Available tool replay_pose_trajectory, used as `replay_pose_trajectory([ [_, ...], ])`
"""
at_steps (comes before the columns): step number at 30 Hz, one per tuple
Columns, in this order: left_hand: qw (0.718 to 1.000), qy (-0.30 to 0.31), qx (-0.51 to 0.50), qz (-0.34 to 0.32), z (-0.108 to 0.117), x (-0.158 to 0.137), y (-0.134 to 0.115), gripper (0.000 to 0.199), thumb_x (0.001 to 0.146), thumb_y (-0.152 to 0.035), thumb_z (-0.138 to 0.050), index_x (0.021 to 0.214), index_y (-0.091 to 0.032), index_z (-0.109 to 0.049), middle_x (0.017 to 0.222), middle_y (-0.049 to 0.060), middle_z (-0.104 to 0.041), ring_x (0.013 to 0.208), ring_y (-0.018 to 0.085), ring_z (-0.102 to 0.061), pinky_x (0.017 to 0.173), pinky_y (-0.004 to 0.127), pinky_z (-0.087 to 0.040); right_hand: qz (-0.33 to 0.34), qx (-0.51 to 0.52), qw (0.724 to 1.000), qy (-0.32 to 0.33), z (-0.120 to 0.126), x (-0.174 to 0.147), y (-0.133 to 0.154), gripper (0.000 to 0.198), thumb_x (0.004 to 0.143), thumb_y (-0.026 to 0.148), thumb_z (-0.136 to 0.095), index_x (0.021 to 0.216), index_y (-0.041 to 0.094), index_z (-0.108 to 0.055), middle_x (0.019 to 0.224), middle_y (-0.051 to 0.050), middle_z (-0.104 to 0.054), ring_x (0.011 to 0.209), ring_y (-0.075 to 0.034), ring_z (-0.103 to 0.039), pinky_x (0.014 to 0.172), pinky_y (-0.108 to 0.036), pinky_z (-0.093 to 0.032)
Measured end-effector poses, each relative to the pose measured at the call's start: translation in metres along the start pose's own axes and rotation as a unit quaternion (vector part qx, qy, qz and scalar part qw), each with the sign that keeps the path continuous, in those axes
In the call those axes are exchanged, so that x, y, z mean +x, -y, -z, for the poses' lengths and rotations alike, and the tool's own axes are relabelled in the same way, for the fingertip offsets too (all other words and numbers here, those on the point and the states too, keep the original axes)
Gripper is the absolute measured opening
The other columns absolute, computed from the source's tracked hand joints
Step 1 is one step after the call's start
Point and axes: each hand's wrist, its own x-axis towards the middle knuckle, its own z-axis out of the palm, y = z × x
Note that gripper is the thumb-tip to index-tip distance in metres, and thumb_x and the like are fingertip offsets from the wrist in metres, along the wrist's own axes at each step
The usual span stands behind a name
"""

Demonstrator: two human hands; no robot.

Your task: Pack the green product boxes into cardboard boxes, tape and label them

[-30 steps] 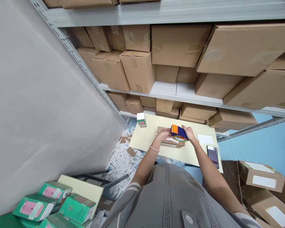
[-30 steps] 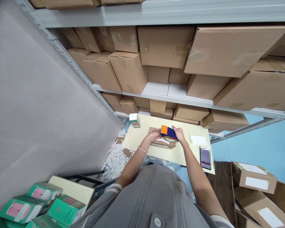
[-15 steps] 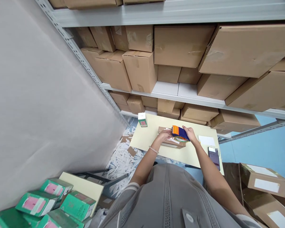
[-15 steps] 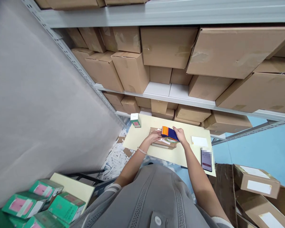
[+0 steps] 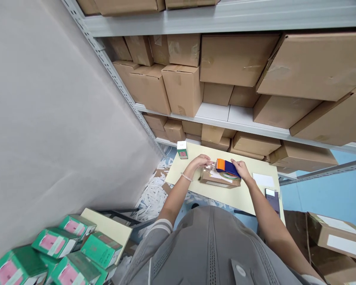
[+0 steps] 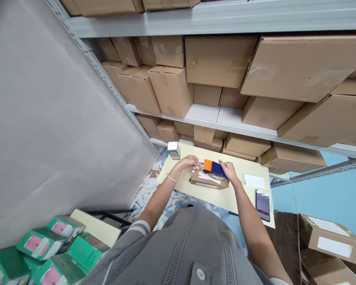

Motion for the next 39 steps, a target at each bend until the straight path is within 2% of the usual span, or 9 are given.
replay_pose_trajectory([
  [5,0.999,-0.005,0.031,0.009,0.036,-0.013,-0.012,0.030,0.062,0.000,-0.081,0.073,-0.014,-0.057,0.060,-0.003,-0.063,0.054,0.008,-0.059,0.063,0.022,-0.049,0.023,-0.017,1.000,0.002,-0.011,0.004,0.006,0.065,0.080,0.076,-0.046,0.047,0.024,-0.023,0.046,0.005,-0.021,0.048,-0.009,-0.021,0.046,-0.027,-0.023],
  [13,1.000,-0.010,0.024,0.007,0.068,-0.043,-0.011,0.035,0.064,-0.007,-0.085,0.075,-0.016,-0.053,0.060,-0.005,-0.059,0.059,0.007,-0.061,0.071,0.024,-0.053,0.035,0.026,0.999,-0.005,-0.025,0.007,0.012,0.065,0.079,0.075,-0.050,0.049,0.025,-0.022,0.049,0.005,-0.018,0.051,-0.008,-0.018,0.046,-0.027,-0.019],
  [16,1.000,-0.015,0.010,0.006,0.076,-0.047,-0.004,0.035,0.065,-0.008,-0.085,0.077,-0.016,-0.054,0.064,-0.004,-0.060,0.061,0.007,-0.061,0.076,0.026,-0.054,0.016,0.073,0.997,-0.004,-0.027,0.006,0.012,0.064,0.078,0.074,-0.054,0.049,0.025,-0.024,0.048,0.006,-0.018,0.050,-0.008,-0.018,0.045,-0.027,-0.019],
  [20,1.000,-0.020,-0.006,0.019,0.067,-0.040,0.024,0.036,0.062,-0.012,-0.088,0.075,-0.015,-0.055,0.068,-0.002,-0.063,0.064,0.008,-0.062,0.079,0.027,-0.053,-0.025,0.142,0.990,0.003,-0.028,0.003,0.009,0.062,0.078,0.071,-0.057,0.050,0.024,-0.028,0.048,0.006,-0.023,0.048,-0.008,-0.021,0.044,-0.026,-0.021],
  [26,0.999,-0.021,-0.018,0.037,0.046,-0.032,0.067,0.037,0.057,-0.021,-0.092,0.071,-0.014,-0.058,0.064,-0.006,-0.059,0.062,0.006,-0.056,0.076,0.024,-0.049,-0.011,0.116,0.992,0.050,-0.027,-0.004,0.013,0.064,0.077,0.070,-0.059,0.048,0.024,-0.027,0.046,0.007,-0.022,0.047,-0.007,-0.019,0.043,-0.025,-0.019],
  [34,0.999,0.001,-0.043,0.033,0.046,-0.037,0.081,0.034,0.060,-0.020,-0.091,0.078,-0.014,-0.062,0.074,-0.001,-0.064,0.073,0.009,-0.061,0.080,0.023,-0.048,0.006,0.107,0.993,0.053,-0.028,-0.010,0.017,0.064,0.075,0.069,-0.062,0.048,0.024,-0.025,0.047,0.007,-0.020,0.049,-0.007,-0.018,0.045,-0.026,-0.016],
  [39,0.998,-0.016,-0.056,0.013,0.038,-0.036,0.089,0.023,0.073,-0.012,-0.078,0.085,-0.016,-0.059,0.076,0.000,-0.062,0.076,0.011,-0.060,0.082,0.024,-0.047,0.007,0.099,0.994,0.048,-0.028,-0.012,0.022,0.064,0.076,0.068,-0.062,0.049,0.024,-0.024,0.049,0.007,-0.018,0.050,-0.007,-0.016,0.046,-0.027,-0.015],
])
